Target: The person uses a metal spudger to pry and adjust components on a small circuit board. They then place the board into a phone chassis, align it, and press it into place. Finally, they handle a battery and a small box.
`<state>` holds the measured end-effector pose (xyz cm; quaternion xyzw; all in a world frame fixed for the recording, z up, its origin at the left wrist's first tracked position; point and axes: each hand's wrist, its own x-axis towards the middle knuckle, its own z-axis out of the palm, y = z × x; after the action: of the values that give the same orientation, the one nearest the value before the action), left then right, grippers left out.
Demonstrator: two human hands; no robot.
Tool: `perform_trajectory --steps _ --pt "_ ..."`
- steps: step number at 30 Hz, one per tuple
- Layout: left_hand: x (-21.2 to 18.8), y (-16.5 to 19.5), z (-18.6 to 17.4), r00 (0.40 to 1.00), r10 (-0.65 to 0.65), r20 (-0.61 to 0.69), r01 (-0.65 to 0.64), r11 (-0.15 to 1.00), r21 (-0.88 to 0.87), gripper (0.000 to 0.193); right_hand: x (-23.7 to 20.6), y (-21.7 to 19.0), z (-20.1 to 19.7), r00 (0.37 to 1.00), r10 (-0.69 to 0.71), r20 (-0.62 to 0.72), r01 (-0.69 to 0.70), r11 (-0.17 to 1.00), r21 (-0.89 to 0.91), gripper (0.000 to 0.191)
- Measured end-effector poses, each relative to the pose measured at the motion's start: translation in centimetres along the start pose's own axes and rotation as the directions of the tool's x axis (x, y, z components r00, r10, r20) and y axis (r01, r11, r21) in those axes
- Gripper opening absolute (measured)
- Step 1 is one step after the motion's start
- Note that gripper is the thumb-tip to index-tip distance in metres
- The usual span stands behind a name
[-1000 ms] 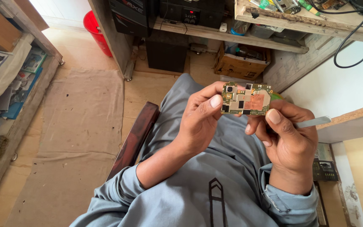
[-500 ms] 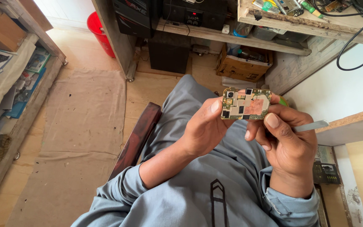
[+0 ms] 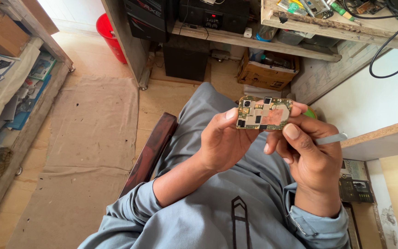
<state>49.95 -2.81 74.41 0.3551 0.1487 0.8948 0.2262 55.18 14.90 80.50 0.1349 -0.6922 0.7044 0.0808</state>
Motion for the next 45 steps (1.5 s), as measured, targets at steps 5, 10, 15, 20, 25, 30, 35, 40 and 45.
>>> perform_trajectory --steps 5,10,15,20,25,30,35,40,45 --pt "0.3 0.4 0.5 0.999 0.002 -0.037 -0.004 0.999 -0.046 0.062 0.3 -0.5 0.3 1.000 0.002 0.012 -0.002 1.000 0.002 0.038" --pt "0.8 1.8 1.7 0.997 -0.013 -0.071 0.010 0.999 -0.040 0.064 0.6 -2.3 1.3 1.000 -0.007 0.003 0.007 1.000 -0.004 0.036" --pt "1.1 2.5 2.5 1.000 -0.005 -0.026 0.001 0.990 -0.142 0.062 0.9 -3.7 2.0 1.000 -0.011 0.000 0.010 1.000 -0.022 0.033" --pt "1.5 3.2 3.5 0.992 -0.016 -0.125 0.012 0.999 -0.030 0.060 1.2 -5.1 3.0 0.999 -0.036 -0.023 0.035 0.999 -0.025 0.031" --pt "1.7 4.1 4.4 0.999 0.002 -0.045 -0.006 0.996 -0.092 0.062 1.2 -6.0 3.5 0.999 -0.020 -0.026 0.020 1.000 -0.024 0.031" --pt "2.1 4.7 5.3 0.999 -0.016 -0.038 0.014 0.998 -0.053 0.071 1.4 -6.4 3.7 1.000 -0.002 -0.020 0.001 0.999 -0.041 0.033" --pt "3.0 6.2 7.0 0.997 -0.020 -0.071 0.014 0.997 -0.081 0.075 2.0 -8.4 4.3 1.000 0.013 -0.025 -0.014 1.000 -0.025 0.033" --pt "3.8 7.8 8.8 0.996 -0.051 -0.069 0.045 0.995 -0.085 0.079 2.6 -10.3 5.5 0.998 0.012 -0.060 -0.014 1.000 -0.024 0.029" --pt "4.7 9.4 10.5 0.998 -0.046 -0.031 0.044 0.997 -0.069 0.080 3.1 -12.9 6.4 0.995 0.011 -0.095 -0.015 0.999 -0.044 0.026"
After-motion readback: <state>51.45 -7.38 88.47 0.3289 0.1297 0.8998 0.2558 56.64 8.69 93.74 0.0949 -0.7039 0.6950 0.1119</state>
